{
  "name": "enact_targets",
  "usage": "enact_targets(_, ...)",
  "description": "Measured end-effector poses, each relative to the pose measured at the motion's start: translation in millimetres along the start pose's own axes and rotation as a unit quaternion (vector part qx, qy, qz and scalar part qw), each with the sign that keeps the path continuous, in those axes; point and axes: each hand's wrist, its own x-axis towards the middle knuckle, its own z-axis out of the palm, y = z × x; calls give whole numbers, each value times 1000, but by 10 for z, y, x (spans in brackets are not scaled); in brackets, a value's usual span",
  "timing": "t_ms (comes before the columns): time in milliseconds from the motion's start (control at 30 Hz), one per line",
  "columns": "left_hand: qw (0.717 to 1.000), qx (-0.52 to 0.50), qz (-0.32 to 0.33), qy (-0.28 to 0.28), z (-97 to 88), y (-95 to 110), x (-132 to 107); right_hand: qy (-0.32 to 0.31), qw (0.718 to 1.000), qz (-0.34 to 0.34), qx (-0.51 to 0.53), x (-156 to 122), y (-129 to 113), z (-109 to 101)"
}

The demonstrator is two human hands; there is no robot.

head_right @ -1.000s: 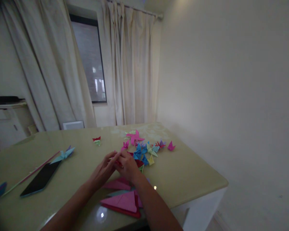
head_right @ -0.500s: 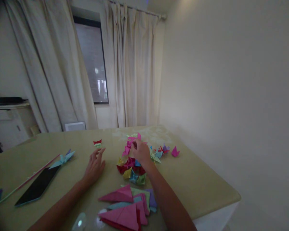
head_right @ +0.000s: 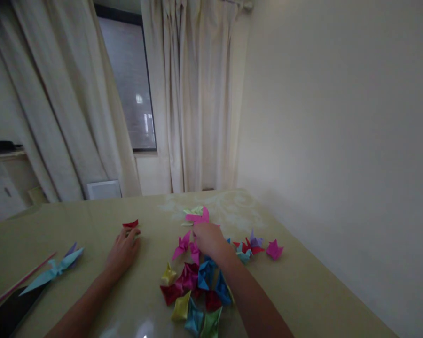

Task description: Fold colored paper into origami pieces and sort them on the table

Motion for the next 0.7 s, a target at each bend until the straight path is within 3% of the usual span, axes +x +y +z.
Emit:
enact_targets(167, 990, -135, 33, 18, -9, 22, -57, 47, 997, -40, 53, -38, -131, -145)
enact_targets(267, 961, -274, 11, 45, -134, 132, 10, 43, 992, -66, 95, -67, -237, -172)
enact_targets(367, 893, -443, -62, 49, -430, 376, 118, 71, 982, -100, 146, -114, -310, -175)
enact_targets(433, 835, -547, -62, 1, -690, 608, 148, 109, 971, -130, 168, -150, -344, -191)
enact_targets(500, 798, -598, -46, -51, -939, 858, 115, 145, 959, -165, 177, -184, -377, -225)
enact_targets(600, 768, -633, -20, -96, -1213, 1181, -20, 195, 942, -212, 174, -228, -431, -294)
enact_targets(700, 758, -640, 18, -128, -1376, 1370, -157, 243, 924, -241, 171, -276, -471, -355)
